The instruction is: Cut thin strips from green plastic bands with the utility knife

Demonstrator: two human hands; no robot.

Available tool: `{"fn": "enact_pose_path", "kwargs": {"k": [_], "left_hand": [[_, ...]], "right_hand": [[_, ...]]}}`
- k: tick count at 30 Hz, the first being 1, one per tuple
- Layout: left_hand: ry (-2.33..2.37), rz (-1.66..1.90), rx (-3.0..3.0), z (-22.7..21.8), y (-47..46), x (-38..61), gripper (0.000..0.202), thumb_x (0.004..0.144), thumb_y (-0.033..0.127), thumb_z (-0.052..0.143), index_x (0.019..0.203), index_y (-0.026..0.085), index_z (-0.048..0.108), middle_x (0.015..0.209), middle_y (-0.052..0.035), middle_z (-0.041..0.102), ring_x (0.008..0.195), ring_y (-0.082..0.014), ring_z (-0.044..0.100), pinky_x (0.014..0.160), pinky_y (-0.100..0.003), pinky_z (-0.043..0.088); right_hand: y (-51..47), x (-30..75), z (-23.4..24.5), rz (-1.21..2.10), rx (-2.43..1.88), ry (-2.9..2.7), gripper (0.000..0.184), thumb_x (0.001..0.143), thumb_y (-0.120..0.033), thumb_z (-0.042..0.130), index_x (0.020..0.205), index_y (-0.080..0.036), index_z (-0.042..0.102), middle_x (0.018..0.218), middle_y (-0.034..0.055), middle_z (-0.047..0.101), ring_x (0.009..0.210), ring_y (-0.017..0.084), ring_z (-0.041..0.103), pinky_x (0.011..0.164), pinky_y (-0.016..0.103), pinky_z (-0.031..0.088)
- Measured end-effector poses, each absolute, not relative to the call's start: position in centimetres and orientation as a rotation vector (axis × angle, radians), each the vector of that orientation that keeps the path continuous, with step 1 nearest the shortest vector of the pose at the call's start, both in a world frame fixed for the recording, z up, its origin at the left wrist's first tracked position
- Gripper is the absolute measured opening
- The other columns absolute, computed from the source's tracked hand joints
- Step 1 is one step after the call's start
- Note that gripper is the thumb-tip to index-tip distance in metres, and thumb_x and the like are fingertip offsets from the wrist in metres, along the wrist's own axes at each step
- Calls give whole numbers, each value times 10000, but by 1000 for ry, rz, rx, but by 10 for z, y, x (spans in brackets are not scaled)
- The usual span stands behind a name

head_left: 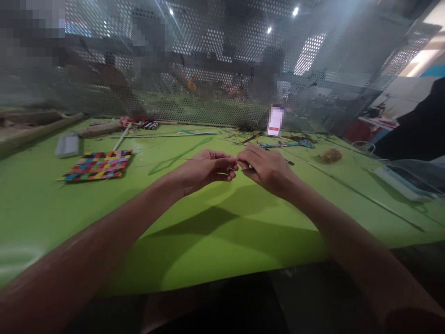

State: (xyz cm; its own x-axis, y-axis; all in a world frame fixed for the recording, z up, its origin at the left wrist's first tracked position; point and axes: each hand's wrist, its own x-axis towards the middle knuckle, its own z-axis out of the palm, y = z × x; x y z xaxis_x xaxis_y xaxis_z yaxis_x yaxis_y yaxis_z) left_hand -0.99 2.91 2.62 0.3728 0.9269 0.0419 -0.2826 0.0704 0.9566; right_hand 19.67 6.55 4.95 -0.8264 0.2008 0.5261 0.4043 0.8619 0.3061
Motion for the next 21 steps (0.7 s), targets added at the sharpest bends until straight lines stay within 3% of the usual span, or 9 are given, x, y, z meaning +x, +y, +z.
{"fn": "enact_pose_path", "kwargs": {"k": [21], "left_hand": [[831, 1170, 1115, 22, 25, 2, 95, 808, 162, 712, 723, 121, 722, 690, -36, 663, 585, -88, 598, 582, -211, 505]], "right_hand": [[68, 195, 42, -417, -477, -2504, 95, 972, -196, 496, 949, -147, 573, 882, 52, 557, 758, 136, 457, 636, 256, 285]]}}
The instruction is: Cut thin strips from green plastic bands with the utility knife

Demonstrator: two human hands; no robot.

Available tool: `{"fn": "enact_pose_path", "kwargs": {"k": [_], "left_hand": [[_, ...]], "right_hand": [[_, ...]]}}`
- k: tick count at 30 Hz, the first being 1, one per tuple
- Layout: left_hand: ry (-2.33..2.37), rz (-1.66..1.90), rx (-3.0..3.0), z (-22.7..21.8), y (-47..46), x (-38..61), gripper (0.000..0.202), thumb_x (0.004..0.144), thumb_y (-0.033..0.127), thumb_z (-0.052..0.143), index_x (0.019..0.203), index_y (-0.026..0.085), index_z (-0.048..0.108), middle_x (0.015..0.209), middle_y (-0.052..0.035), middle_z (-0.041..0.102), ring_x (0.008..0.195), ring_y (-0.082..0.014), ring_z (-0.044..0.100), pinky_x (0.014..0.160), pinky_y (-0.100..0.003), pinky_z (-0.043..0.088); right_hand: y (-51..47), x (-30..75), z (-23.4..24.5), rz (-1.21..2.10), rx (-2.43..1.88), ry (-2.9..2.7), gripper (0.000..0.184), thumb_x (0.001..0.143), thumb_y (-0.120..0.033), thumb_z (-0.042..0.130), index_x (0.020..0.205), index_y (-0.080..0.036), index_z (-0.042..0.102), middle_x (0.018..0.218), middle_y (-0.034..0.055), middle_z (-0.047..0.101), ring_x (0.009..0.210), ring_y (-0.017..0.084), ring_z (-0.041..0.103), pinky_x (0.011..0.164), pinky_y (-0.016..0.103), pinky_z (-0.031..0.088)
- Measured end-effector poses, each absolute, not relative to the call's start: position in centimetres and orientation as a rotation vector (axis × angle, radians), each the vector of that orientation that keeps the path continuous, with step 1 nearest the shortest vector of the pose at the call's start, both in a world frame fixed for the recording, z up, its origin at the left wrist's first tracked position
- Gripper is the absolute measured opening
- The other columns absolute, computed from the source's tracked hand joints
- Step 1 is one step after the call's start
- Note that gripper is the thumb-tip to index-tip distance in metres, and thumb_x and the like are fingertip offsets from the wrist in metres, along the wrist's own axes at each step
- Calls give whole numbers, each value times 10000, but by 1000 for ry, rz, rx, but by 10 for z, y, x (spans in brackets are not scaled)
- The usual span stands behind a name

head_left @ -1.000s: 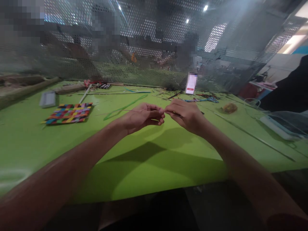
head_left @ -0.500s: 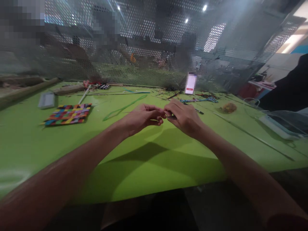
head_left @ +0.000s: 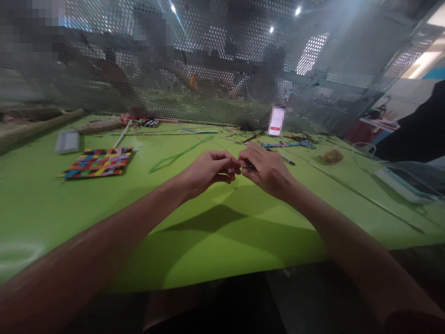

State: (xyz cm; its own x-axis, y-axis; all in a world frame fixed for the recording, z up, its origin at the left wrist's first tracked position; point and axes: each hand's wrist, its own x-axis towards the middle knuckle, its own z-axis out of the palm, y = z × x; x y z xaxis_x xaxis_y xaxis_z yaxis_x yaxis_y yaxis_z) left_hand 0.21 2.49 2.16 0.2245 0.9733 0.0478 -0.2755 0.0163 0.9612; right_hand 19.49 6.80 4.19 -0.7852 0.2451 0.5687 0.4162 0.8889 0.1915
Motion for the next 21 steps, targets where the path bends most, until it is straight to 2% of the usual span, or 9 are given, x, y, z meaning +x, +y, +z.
{"fn": "enact_pose_path", "kwargs": {"k": [7, 11, 21], "left_hand": [[807, 1166, 1146, 18, 27, 2, 105, 780, 142, 697, 675, 137, 692, 642, -14, 641, 573, -85, 603, 572, -197, 499], [798, 1120, 1176, 16, 28, 2, 88, 765, 148, 710, 680, 138, 692, 682, -19, 680, 590, -85, 615, 583, -197, 502], [758, 889, 1343, 16, 17, 4, 55, 768, 145, 749, 737, 126, 707, 729, -45, 734, 621, -108, 650, 637, -238, 537]], "right_hand": [[71, 194, 40, -298, -430, -2479, 58, 933, -143, 508, 894, -159, 549, 821, 28, 534, 745, 127, 444, 668, 243, 317], [74, 194, 40, -270, -431, -2446, 78, 925, -130, 497, 869, -161, 542, 817, 28, 537, 740, 123, 440, 670, 242, 316], [87, 192, 36, -250, -664, -2354, 93, 855, -83, 494, 822, -162, 529, 823, 44, 559, 740, 133, 452, 690, 262, 319]]}}
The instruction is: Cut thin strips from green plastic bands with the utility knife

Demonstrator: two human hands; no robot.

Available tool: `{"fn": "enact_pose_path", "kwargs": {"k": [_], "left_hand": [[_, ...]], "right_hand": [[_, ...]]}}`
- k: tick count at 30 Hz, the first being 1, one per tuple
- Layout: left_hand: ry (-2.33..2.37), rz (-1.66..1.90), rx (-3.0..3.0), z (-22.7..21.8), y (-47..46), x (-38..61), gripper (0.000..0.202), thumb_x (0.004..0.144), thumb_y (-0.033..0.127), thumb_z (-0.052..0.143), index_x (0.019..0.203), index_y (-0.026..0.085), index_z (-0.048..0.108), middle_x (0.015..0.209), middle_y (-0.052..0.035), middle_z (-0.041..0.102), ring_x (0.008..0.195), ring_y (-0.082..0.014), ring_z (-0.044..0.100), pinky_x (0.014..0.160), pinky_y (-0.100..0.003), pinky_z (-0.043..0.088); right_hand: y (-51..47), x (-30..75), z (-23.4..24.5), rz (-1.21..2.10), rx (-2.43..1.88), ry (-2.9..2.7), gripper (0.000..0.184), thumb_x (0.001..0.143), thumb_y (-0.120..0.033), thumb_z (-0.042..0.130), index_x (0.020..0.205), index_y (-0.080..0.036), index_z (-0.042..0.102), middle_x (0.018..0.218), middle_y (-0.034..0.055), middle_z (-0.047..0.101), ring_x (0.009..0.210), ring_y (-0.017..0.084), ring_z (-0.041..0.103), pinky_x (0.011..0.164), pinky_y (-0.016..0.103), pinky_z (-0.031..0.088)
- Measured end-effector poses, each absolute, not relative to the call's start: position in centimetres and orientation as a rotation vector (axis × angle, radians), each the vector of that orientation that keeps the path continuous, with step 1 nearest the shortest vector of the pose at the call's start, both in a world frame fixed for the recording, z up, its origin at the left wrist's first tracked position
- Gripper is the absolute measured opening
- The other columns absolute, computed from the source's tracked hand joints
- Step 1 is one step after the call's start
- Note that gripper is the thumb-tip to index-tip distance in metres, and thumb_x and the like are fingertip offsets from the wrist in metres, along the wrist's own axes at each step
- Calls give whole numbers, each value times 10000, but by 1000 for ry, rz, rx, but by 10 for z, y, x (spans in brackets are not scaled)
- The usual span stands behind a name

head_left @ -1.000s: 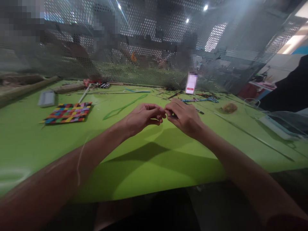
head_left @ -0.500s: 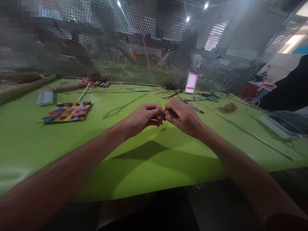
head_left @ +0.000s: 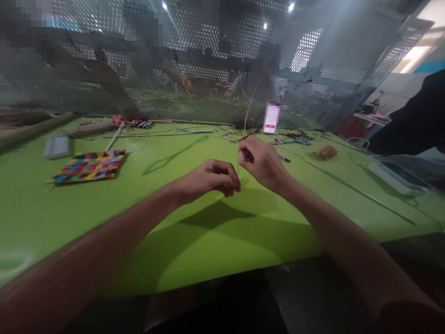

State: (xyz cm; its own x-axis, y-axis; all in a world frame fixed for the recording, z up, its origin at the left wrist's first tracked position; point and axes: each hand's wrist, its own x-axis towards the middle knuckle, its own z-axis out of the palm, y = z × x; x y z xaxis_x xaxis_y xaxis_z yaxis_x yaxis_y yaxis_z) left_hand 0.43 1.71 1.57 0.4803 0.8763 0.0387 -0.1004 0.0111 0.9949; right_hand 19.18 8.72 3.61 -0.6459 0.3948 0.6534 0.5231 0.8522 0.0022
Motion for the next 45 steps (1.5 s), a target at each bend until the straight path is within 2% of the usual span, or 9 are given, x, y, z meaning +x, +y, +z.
{"fn": "enact_pose_path", "kwargs": {"k": [6, 15, 21, 27, 32, 35, 40, 43, 45], "left_hand": [[744, 867, 1286, 10, 17, 10, 83, 789, 175, 756, 751, 125, 702, 768, -43, 735, 630, -105, 656, 610, -228, 531], [713, 970, 1163, 4, 26, 0, 53, 797, 149, 713, 765, 133, 675, 743, -36, 705, 628, -112, 641, 585, -228, 509], [633, 990, 1138, 6, 26, -1, 33, 799, 125, 688, 779, 138, 667, 731, -20, 669, 631, -118, 635, 567, -231, 494], [640, 1036, 1119, 4, 30, -6, 35, 793, 113, 683, 771, 133, 667, 713, -12, 648, 625, -116, 630, 568, -229, 487], [653, 1015, 1134, 2, 34, -7, 80, 807, 179, 728, 779, 142, 662, 714, -11, 657, 630, -113, 630, 578, -224, 482], [680, 1008, 1129, 2, 34, -6, 99, 795, 193, 741, 773, 149, 655, 711, -5, 664, 614, -108, 628, 567, -220, 473], [716, 1011, 1119, 2, 33, -2, 104, 787, 184, 733, 747, 152, 642, 703, 0, 674, 600, -106, 627, 563, -222, 471], [706, 1011, 1139, 0, 32, 1, 87, 813, 191, 710, 760, 157, 649, 668, 8, 658, 596, -107, 626, 556, -217, 468], [700, 1004, 1155, 0, 31, 2, 89, 834, 204, 694, 768, 158, 655, 671, 5, 658, 599, -105, 626, 551, -213, 461]], "right_hand": [[105, 200, 43, -37, -824, -2284, 83, 831, -125, 537, 751, -146, 535, 715, 16, 547, 644, 101, 416, 650, 252, 306], [90, 204, 60, 618, -698, -2295, 151, 851, -199, 552, 878, -109, 671, 667, -4, 567, 606, 78, 432, 589, 224, 336], [84, 204, 63, 838, -688, -2266, 144, 837, -215, 585, 873, -101, 665, 636, -21, 536, 553, 59, 417, 532, 208, 331], [86, 206, 64, 946, -621, -2245, 158, 791, -225, 711, 857, -112, 623, 792, 18, 616, 652, 65, 517, 567, 186, 400], [82, 214, 69, 1315, -432, -2204, 230, 838, -286, 734, 872, -131, 567, 655, -56, 493, 501, 25, 406, 460, 162, 327], [76, 222, 80, 1476, -280, -2322, 236, 880, -327, 709, 885, -131, 578, 663, -42, 496, 524, 35, 416, 472, 167, 333], [69, 225, 93, 1431, -126, -2727, 379, 919, -457, 650, 752, -118, 612, 654, 0, 519, 601, 72, 467, 558, 211, 379], [69, 219, 89, 1229, -375, -2732, 478, 905, -503, 633, 625, -156, 461, 582, -48, 368, 540, 55, 353, 514, 210, 295], [71, 214, 82, 970, -553, -2663, 487, 903, -445, 621, 604, -183, 338, 576, -66, 263, 531, 50, 273, 511, 213, 242]]}}
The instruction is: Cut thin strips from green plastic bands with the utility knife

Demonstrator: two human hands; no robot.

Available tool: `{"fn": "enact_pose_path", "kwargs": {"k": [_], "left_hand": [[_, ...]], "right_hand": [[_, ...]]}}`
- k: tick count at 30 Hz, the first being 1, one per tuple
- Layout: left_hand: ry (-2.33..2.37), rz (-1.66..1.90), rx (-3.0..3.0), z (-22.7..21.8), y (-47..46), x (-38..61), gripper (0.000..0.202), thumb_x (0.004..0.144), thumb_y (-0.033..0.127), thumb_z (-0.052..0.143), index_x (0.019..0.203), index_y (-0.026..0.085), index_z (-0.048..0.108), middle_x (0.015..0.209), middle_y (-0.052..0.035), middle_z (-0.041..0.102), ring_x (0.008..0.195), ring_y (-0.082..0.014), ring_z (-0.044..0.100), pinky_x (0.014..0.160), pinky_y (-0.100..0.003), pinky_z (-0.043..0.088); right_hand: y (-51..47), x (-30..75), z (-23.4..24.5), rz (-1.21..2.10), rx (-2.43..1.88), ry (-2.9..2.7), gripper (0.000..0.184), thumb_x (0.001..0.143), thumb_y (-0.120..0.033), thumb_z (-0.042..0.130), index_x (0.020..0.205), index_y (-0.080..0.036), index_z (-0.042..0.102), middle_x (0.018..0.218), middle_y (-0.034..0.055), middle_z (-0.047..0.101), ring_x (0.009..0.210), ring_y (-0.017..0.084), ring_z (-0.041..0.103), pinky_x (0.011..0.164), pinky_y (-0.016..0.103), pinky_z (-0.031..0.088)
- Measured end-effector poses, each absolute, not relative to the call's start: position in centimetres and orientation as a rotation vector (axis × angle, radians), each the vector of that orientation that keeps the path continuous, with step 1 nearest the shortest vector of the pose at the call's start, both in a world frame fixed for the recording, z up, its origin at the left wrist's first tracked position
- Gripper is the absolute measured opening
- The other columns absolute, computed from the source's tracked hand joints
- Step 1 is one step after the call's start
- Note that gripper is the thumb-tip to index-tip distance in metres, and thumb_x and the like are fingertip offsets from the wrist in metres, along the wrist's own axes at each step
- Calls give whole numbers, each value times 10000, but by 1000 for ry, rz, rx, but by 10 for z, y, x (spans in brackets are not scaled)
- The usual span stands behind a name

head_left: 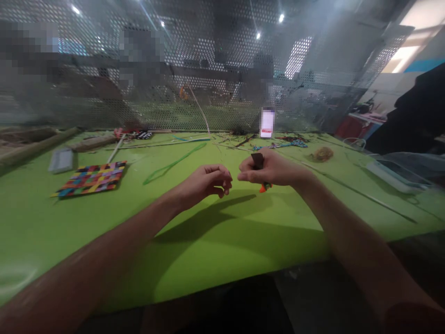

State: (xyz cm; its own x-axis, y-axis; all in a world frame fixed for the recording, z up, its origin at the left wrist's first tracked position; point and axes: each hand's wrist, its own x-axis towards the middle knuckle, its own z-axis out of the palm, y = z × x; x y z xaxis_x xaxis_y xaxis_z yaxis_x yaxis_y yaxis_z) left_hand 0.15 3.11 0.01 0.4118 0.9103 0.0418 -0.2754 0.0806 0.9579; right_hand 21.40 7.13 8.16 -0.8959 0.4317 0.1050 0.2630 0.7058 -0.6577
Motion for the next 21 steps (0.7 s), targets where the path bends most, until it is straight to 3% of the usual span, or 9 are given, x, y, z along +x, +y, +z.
{"fn": "enact_pose_path", "kwargs": {"k": [3, 7, 12, 21], "left_hand": [[698, 991, 1179, 2, 29, 2, 117, 853, 237, 699, 781, 150, 668, 718, -8, 672, 616, -103, 629, 555, -212, 462], [714, 999, 1210, 6, 26, 1, 144, 840, 255, 729, 777, 135, 679, 764, -25, 686, 629, -102, 626, 560, -218, 464], [730, 1016, 1233, 12, 25, 1, 140, 832, 256, 737, 790, 128, 699, 733, -35, 684, 628, -115, 629, 552, -226, 469], [771, 1027, 1294, 18, 21, 4, 81, 793, 210, 711, 764, 135, 701, 680, -37, 679, 572, -126, 614, 512, -239, 464]], "right_hand": [[75, 207, 67, 443, -690, -2571, 430, 859, -243, 590, 601, -192, 250, 572, -67, 204, 550, 58, 208, 551, 237, 199], [79, 198, 47, -50, -741, -2593, 287, 796, -91, 527, 584, -172, 351, 553, -41, 338, 562, 77, 262, 592, 265, 191], [80, 192, 35, -227, -677, -2679, 200, 830, -44, 497, 661, -150, 494, 680, 32, 503, 667, 121, 385, 637, 261, 251], [75, 188, 27, -438, -671, -2661, 186, 872, -49, 473, 735, -137, 561, 764, 66, 507, 729, 163, 392, 670, 285, 296]]}}
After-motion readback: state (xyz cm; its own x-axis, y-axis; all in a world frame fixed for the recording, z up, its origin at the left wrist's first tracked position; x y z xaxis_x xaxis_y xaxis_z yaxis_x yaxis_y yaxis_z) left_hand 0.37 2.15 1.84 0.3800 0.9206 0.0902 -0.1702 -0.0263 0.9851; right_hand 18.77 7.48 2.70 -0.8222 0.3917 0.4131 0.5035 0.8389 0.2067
